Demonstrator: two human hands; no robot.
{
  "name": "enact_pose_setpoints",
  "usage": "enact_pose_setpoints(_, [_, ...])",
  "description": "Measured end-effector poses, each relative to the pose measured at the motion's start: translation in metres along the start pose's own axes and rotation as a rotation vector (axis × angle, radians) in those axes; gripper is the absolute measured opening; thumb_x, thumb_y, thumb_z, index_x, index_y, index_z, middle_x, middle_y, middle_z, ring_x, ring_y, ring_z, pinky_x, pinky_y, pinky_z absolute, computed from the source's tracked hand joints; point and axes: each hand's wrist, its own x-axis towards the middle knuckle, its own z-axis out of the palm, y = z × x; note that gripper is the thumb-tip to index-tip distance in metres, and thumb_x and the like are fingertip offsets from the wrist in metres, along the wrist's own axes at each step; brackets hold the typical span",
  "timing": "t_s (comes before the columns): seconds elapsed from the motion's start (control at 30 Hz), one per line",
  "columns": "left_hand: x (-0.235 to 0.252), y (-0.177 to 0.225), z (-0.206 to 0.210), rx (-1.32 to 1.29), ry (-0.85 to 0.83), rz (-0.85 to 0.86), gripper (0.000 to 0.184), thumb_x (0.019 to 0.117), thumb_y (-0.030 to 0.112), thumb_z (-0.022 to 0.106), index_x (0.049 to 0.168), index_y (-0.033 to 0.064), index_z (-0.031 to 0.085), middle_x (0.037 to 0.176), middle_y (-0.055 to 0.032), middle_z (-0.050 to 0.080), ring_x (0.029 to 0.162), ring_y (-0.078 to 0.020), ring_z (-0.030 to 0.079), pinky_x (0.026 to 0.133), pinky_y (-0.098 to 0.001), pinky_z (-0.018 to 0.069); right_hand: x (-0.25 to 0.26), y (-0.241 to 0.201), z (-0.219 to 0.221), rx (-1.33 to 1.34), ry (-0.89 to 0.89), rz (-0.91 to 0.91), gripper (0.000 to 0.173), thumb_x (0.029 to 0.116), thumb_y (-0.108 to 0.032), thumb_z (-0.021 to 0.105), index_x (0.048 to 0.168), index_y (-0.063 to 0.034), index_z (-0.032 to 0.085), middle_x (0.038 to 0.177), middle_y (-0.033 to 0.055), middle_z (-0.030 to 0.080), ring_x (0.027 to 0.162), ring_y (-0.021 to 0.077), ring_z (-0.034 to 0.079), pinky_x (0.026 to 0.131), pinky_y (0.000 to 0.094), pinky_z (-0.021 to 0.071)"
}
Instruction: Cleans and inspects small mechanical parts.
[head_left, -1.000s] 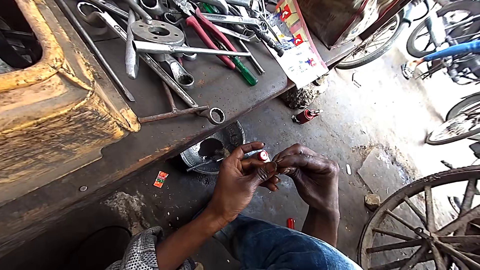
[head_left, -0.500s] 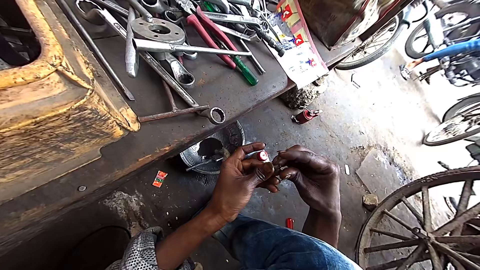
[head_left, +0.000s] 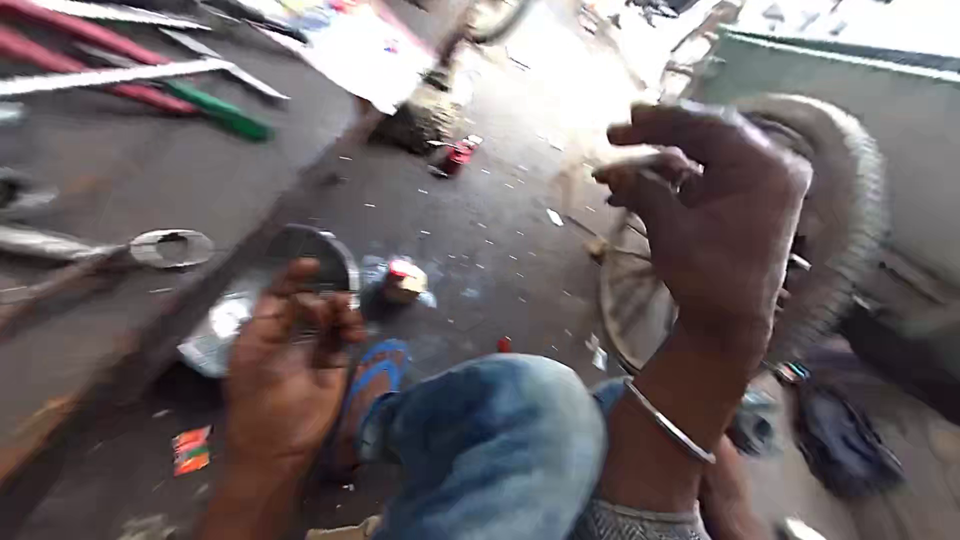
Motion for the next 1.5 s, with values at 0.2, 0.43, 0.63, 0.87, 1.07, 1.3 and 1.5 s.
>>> enact_pose_setpoints(0.2, [0.010, -0.015, -0.025, -0.080, -0.011, 0.020, 0.024, 0.1082, 0.012, 0.040, 0.120, 0.0164, 0.061, 0.098, 0.0038, 0.071, 0.086, -0.0059, 0.070, 0.079, -0.0187, 0.0597, -0.086, -0.065, -0.093, -0.556, 0.152, 0.280, 0.030, 0.1013, -0.021, 0.064, 0.127, -0.0065, 0.066, 0.120, 0.0054, 0.069, 0.104, 0.0073, 0.068, 0.089, 0.0261, 0.0580])
enact_pose_setpoints(0.43, [0.004, -0.014, -0.017, -0.064, 0.037, 0.019, 0.022, 0.1087, 0.010, 0.041, 0.117, 0.0160, 0.061, 0.098, 0.0042, 0.071, 0.084, -0.0060, 0.070, 0.076, -0.0173, 0.0592, -0.123, -0.064, -0.088, -0.734, 0.036, 1.000, 0.064, 0.0939, -0.059, 0.065, 0.144, -0.0193, 0.057, 0.122, 0.0191, 0.068, 0.103, 0.0423, 0.066, 0.081, 0.0699, 0.0494])
enact_pose_setpoints(0.63, [0.001, -0.005, 0.000, -0.040, 0.058, 0.033, 0.023, 0.1094, 0.016, 0.043, 0.117, 0.0258, 0.063, 0.097, 0.0112, 0.072, 0.084, -0.0012, 0.069, 0.074, -0.0161, 0.0579, -0.145, -0.020, -0.084, -0.593, -0.246, 1.083, 0.084, 0.0818, -0.051, 0.084, 0.151, -0.0180, 0.050, 0.126, 0.0188, 0.067, 0.110, 0.0387, 0.066, 0.091, 0.0669, 0.0506])
enact_pose_setpoints(0.87, [-0.004, 0.002, 0.008, -0.089, 0.108, 0.007, 0.022, 0.1060, 0.005, 0.047, 0.121, 0.0174, 0.057, 0.094, 0.0052, 0.070, 0.080, -0.0069, 0.070, 0.074, -0.0233, 0.0614, -0.151, 0.000, -0.074, -0.538, -0.263, 0.946, 0.047, 0.0886, -0.023, 0.082, 0.131, -0.0091, 0.067, 0.113, 0.0276, 0.068, 0.099, 0.0453, 0.066, 0.084, 0.0708, 0.0484])
enact_pose_setpoints(1.07, [-0.001, 0.004, 0.005, -0.167, 0.150, -0.010, 0.023, 0.1044, 0.001, 0.050, 0.118, 0.0155, 0.061, 0.093, 0.0009, 0.072, 0.079, -0.0097, 0.072, 0.073, -0.0248, 0.0626, -0.143, -0.005, -0.076, -0.535, -0.214, 0.945, 0.036, 0.0937, -0.012, 0.073, 0.129, -0.0061, 0.069, 0.114, 0.0290, 0.068, 0.102, 0.0453, 0.066, 0.088, 0.0685, 0.0483])
enact_pose_setpoints(1.3, [0.004, 0.006, 0.006, -0.181, 0.163, 0.004, 0.019, 0.1031, 0.000, 0.052, 0.110, 0.0138, 0.065, 0.093, -0.0002, 0.073, 0.078, -0.0100, 0.073, 0.071, -0.0245, 0.0625, -0.081, -0.078, -0.028, -0.093, 0.358, 0.784, 0.021, 0.0951, 0.002, 0.064, 0.113, 0.0066, 0.055, 0.087, 0.0013, 0.056, 0.072, -0.0022, 0.059, 0.071, 0.0120, 0.0520])
enact_pose_setpoints(1.5, [0.017, -0.001, 0.015, -0.045, 0.163, -0.018, 0.017, 0.1019, 0.001, 0.056, 0.099, 0.0111, 0.069, 0.093, -0.0006, 0.074, 0.076, -0.0076, 0.071, 0.069, -0.0216, 0.0615, -0.093, -0.006, 0.009, 1.110, 0.117, 0.426, 0.027, 0.1094, -0.020, 0.043, 0.131, -0.0128, 0.057, 0.121, 0.0013, 0.068, 0.108, 0.0113, 0.067, 0.092, 0.0262, 0.0570])
